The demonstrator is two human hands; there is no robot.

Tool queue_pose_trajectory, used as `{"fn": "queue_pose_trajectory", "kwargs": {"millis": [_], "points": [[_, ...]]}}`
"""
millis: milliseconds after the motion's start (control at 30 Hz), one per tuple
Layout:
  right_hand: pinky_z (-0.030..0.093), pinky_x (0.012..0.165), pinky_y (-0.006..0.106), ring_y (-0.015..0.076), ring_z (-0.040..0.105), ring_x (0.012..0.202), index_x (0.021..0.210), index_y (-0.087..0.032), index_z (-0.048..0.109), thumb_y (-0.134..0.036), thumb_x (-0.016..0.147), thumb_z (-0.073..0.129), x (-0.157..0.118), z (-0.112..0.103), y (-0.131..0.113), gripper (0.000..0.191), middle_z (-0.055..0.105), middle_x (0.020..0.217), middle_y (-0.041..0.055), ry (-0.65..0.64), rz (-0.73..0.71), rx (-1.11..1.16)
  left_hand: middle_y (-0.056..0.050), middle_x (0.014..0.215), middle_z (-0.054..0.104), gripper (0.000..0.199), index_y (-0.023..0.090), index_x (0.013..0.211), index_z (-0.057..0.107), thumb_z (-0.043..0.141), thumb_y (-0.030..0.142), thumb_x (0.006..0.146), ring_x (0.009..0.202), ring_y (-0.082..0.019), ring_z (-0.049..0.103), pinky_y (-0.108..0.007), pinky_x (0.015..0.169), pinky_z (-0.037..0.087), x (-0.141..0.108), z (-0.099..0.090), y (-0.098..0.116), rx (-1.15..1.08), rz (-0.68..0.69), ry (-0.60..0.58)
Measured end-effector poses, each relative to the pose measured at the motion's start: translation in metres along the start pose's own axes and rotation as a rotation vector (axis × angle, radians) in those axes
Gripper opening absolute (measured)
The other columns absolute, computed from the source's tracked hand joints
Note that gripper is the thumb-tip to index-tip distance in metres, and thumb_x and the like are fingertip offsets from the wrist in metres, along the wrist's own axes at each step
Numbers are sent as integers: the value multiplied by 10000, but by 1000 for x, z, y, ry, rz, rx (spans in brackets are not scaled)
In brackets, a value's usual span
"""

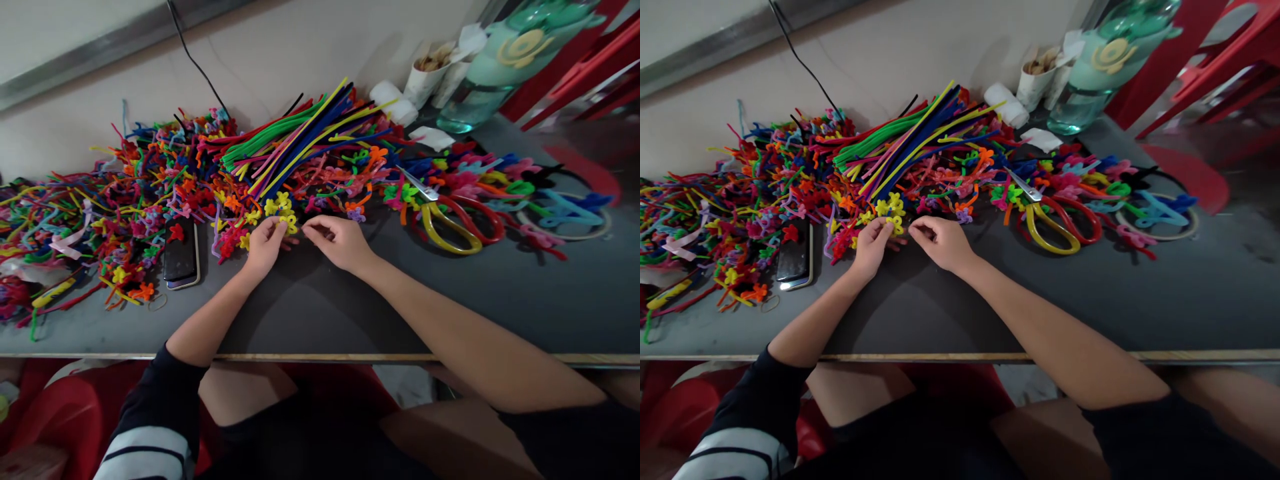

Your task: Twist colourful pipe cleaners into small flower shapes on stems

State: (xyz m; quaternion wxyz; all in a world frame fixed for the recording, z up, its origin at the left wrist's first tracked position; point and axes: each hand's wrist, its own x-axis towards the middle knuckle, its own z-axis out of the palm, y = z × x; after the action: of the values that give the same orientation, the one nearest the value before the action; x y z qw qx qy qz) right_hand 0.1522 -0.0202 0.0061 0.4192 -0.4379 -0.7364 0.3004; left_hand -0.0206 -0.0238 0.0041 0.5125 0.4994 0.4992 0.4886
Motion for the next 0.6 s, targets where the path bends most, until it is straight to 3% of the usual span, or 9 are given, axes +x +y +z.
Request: {"fn": "queue_pose_trajectory", "kwargs": {"millis": [167,367,600], "points": [[503,628,275,154,655,726,1205,-165,612,-316,910,539,0,-3,2,339,712,984,78,1,-150,-70,19,670,641,233,154,851,579,685,352,786,514,-80,633,-169,473,483,0,-2,4,-62,-8,-4],[534,692,290,189,680,882,1074,-199,687,-329,936,519,0,-3,5,254,719,1016,73,42,-282,-166,29,644,628,269,151,875,592,720,352,750,519,-74,620,-171,481,472,0,-2,4,-70,-18,-28],[541,745,303,199,680,943,1172,-179,622,-337,941,515,-1,-3,5,300,699,1106,92,-12,-284,-286,42,537,581,288,142,821,625,719,404,747,463,-56,545,-171,475,447,-1,-3,4,-6,20,-81]]}}
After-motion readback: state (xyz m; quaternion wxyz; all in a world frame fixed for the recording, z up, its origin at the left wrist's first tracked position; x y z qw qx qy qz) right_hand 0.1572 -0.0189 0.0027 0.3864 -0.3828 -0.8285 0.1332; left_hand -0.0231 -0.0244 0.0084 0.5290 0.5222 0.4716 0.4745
